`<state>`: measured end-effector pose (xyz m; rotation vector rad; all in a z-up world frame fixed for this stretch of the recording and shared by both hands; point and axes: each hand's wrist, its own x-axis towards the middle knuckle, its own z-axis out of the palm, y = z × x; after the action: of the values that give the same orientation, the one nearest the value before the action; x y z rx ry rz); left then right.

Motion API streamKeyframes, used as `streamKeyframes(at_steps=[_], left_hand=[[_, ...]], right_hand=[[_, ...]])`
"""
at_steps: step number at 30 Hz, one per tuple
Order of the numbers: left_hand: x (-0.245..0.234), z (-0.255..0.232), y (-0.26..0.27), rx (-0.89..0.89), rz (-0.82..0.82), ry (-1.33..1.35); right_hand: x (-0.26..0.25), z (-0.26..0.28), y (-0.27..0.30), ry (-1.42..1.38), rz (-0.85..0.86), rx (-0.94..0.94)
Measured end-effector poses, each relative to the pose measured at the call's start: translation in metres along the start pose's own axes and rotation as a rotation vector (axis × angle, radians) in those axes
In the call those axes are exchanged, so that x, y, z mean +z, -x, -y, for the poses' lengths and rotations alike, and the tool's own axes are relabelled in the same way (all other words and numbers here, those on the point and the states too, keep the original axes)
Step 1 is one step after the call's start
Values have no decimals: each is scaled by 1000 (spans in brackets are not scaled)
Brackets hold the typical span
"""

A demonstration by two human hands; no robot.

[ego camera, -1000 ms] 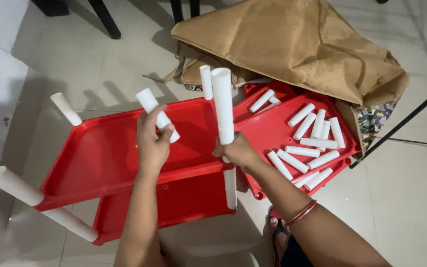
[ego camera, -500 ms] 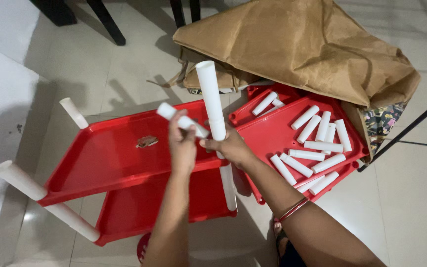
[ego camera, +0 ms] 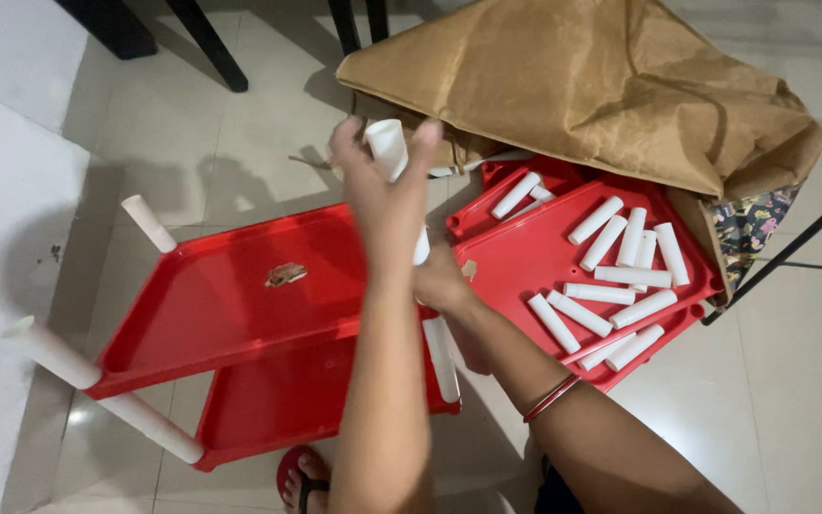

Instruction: The person assembles a red plastic shelving unit by inserting white cylindrical rods into holes on the trays. They repeatedly pick up rods, align them with the tray holes, and press them into place, stacking trays to form a multi-tiered structure.

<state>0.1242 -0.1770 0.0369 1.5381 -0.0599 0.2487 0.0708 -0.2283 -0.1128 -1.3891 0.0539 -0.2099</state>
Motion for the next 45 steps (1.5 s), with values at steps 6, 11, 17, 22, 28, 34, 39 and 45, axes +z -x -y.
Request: streamKeyframes(at_steps=[6,11,17,22,28,34,39,45], left_hand=[[25,-5,-22,93,-174,-268],[15,10,-36,130,53,71],[5,5,-35,-127,182,175],[23,-6,-30,230,-104,-255],[31,-1,-50,235,-161,-264],[7,5,-68,-168,353,334],[-9,11,-79,-275,650,639],[0,10,-73,-154,447,391]], right_hand=[[-1,11,-2,153,-95,509],[8,16,-8,41,-13,293],[7,17,-8,25,-30,398],[8,24,-6,247,-74,180],[24,46,-4,221,-368,338],[29,48,-6,296,-335,258],[21,35,-10,310,-208,112],[26,42,-10,356,-236,226]])
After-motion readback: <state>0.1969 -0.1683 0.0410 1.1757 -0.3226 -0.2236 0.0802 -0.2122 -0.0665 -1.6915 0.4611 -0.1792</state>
